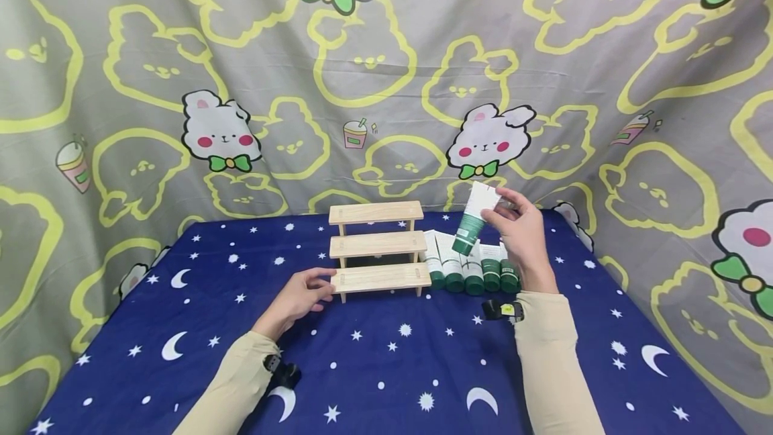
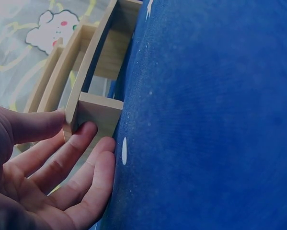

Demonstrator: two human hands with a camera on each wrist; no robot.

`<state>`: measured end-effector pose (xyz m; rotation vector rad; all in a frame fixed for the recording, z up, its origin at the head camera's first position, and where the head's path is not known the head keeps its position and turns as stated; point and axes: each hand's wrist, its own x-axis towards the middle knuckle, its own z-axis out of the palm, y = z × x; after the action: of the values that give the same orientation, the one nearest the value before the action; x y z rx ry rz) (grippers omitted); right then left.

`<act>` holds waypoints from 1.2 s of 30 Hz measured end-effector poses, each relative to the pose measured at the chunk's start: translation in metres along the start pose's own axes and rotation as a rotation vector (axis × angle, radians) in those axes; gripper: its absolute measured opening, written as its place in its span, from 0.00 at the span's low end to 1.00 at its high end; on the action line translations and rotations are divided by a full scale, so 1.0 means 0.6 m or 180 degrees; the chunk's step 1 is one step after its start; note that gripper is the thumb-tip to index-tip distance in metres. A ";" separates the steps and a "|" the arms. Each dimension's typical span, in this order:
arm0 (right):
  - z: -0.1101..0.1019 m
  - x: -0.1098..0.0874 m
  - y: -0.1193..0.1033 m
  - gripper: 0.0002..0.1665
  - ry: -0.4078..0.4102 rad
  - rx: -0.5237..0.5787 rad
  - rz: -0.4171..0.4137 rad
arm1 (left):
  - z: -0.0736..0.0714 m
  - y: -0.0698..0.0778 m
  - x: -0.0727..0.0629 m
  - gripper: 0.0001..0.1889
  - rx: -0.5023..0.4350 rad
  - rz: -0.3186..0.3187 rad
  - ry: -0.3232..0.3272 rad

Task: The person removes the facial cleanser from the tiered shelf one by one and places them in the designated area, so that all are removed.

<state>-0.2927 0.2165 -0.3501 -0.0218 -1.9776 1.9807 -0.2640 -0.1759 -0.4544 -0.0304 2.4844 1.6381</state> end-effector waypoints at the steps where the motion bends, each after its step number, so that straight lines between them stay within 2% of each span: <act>1: -0.007 0.001 0.000 0.32 0.0033 -0.0026 0.0026 | 0.000 0.000 0.000 0.20 0.0002 -0.0013 0.0006; 10: -0.061 0.013 0.006 0.35 0.0252 -0.0130 0.0208 | 0.000 -0.001 -0.001 0.20 0.0058 -0.0020 0.0009; 18: -0.100 0.019 0.023 0.36 0.0331 -0.0433 0.0353 | 0.000 -0.001 -0.001 0.20 0.0064 -0.0034 0.0016; 25: -0.132 0.024 0.041 0.37 0.0398 -0.0465 0.0487 | 0.000 -0.002 0.000 0.20 0.0037 -0.0031 0.0013; 32: -0.164 0.022 0.060 0.38 0.0471 -0.0753 0.0642 | 0.000 -0.002 -0.001 0.20 0.0039 0.0003 0.0007; 36: -0.188 0.022 0.072 0.38 0.0519 -0.0621 0.0777 | 0.000 -0.002 -0.002 0.20 0.0030 -0.0016 0.0015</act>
<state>-0.2868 0.3302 -0.3928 -0.4775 -2.1344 1.8475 -0.2628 -0.1767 -0.4555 -0.0393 2.4935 1.6263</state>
